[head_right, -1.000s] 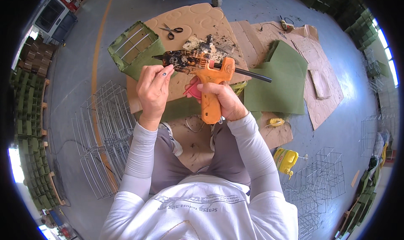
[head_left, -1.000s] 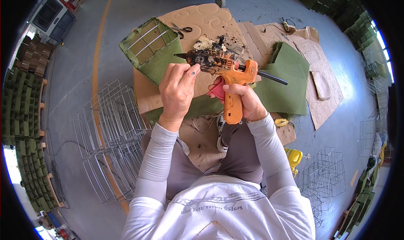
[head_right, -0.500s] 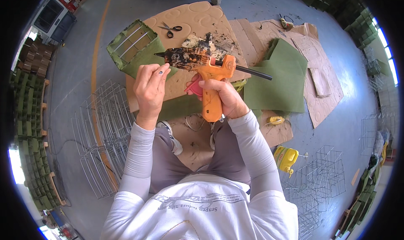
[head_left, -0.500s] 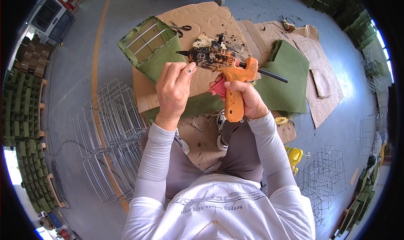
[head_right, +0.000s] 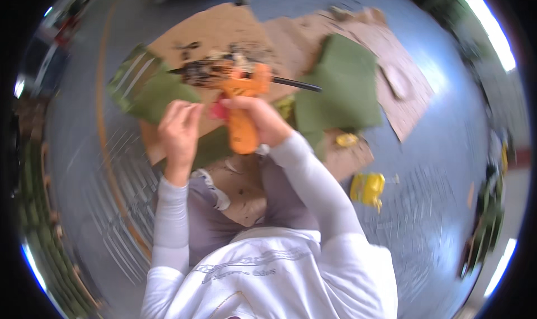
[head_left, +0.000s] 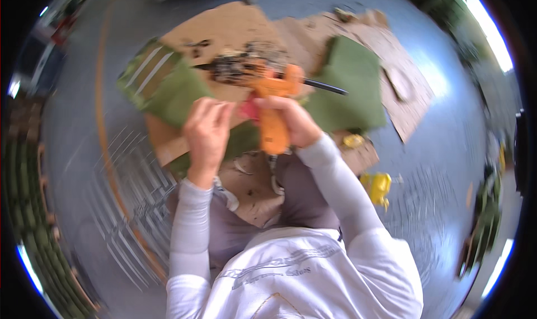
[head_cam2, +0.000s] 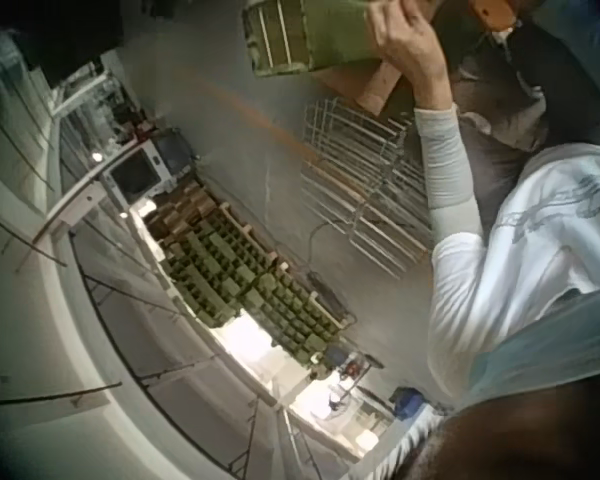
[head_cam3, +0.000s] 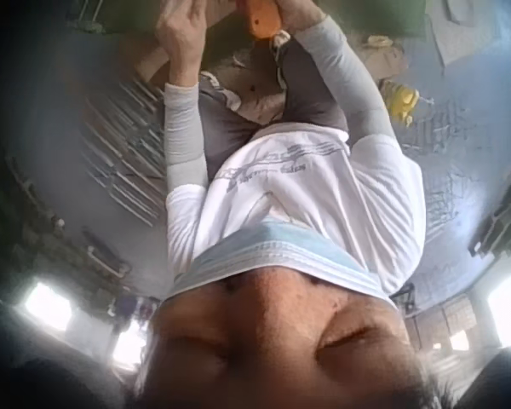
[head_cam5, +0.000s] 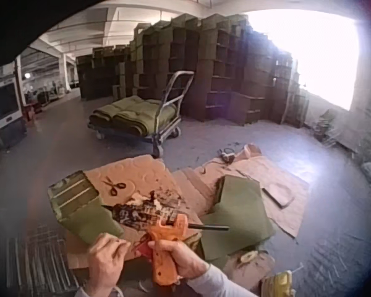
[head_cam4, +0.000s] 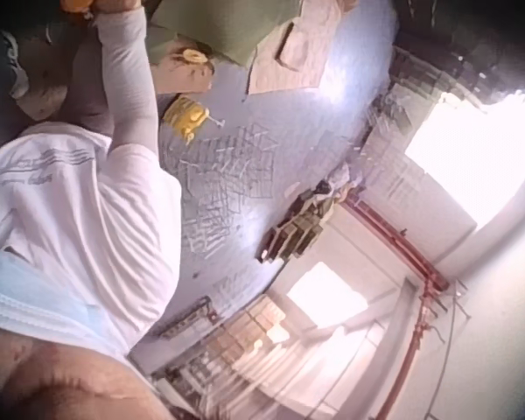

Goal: The user is assembling a green fabric container by gluing fabric panels onto a metal wire frame using a hot glue gun.

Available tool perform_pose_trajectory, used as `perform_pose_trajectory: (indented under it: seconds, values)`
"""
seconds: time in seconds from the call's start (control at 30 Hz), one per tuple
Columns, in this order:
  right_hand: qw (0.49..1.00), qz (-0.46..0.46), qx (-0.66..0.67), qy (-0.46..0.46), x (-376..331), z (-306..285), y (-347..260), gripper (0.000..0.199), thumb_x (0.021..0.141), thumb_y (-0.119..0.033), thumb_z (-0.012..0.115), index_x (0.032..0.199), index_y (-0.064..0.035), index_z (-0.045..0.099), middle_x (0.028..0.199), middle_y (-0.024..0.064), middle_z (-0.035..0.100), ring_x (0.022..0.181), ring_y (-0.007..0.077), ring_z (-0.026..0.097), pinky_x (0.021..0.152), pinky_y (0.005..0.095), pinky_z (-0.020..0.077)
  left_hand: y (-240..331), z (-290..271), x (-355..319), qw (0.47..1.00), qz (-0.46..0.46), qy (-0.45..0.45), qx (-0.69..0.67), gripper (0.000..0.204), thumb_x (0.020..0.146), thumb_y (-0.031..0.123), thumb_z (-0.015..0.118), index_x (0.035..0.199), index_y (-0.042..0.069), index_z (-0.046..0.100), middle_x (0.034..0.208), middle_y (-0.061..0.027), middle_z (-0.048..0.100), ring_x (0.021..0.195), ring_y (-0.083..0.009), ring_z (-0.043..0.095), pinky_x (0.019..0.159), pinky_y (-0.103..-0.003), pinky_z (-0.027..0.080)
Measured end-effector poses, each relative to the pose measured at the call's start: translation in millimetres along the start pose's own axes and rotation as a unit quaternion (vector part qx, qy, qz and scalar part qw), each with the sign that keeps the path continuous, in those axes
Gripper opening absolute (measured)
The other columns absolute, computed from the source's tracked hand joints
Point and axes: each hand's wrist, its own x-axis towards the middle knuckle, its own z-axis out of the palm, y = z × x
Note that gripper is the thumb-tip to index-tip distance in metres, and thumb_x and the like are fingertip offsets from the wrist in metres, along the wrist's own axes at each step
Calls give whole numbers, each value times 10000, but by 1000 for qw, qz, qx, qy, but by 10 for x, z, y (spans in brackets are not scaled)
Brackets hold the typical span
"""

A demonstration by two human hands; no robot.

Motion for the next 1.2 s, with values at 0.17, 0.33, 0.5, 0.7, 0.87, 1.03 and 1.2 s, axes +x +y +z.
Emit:
perform_pose_trajectory:
  seconds: [0.17, 0.33, 0.5, 0.7, 0.87, 1.03, 1.2]
  values:
    - [993, -50, 108, -14, 146, 92, 35, 208, 851, -105, 673, 1030, -22, 608, 945, 77, 658, 839, 170, 648, 770, 322, 532, -127, 237, -200, 927, -240, -156, -244, 333, 1019, 262, 538, 1030, -53, 649, 916, -90, 664, 786, -151, 610, 714, -308, 490]
    - [980, -160, 103, 52, 175, 35, 99, 238, 831, -88, 685, 1042, -16, 603, 962, 74, 649, 851, 158, 630, 770, 305, 525, -89, 399, -289, 876, -300, -197, -322, 434, 1043, 332, 493, 1085, -79, 626, 944, -56, 640, 867, -97, 559, 782, -266, 473]
    - [988, -140, 68, 9, 189, 15, 95, 384, 856, -120, 714, 1194, -16, 565, 1094, 89, 642, 969, 164, 637, 883, 301, 523, 24, 344, -240, 809, -371, -195, -412, 444, 1030, 374, 509, 1095, -48, 631, 984, -36, 633, 885, -91, 563, 814, -258, 458]
    - [985, -154, 68, 28, 201, -40, 121, 366, 872, -128, 703, 1187, 5, 572, 1093, 84, 658, 1009, 170, 640, 928, 291, 512, -22, 355, -225, 774, -360, -250, -458, 379, 1003, 273, 572, 1197, -51, 605, 1055, -67, 651, 964, -116, 610, 872, -260, 475]
    - [979, -148, 109, 91, 210, -140, 44, 288, 863, -145, 711, 1109, -29, 615, 1015, 57, 666, 900, 140, 625, 801, 292, 511, 12, 284, -197, 806, -344, -219, -428, 356, 939, 69, 628, 1262, -68, 574, 1078, -105, 675, 998, -147, 643, 915, -268, 498]
    - [971, -185, 29, 147, 226, -689, -201, 261, 867, -163, 708, 1084, -26, 659, 1008, 52, 694, 939, 149, 641, 872, 305, 493, -193, 213, -229, 889, -274, -117, -347, 343, 926, 22, 625, 1261, -38, 588, 914, -47, 661, 846, -92, 627, 781, -222, 509]
    - [978, -153, 61, 125, 473, -955, -218, 275, 879, -92, 689, 1125, -2, 607, 1111, 121, 693, 985, 196, 662, 873, 312, 528, -301, -16, -177, 923, -241, -1, -300, 320, 938, -16, 579, 1257, 0, 609, 897, -18, 630, 817, -66, 589, 747, -206, 489]
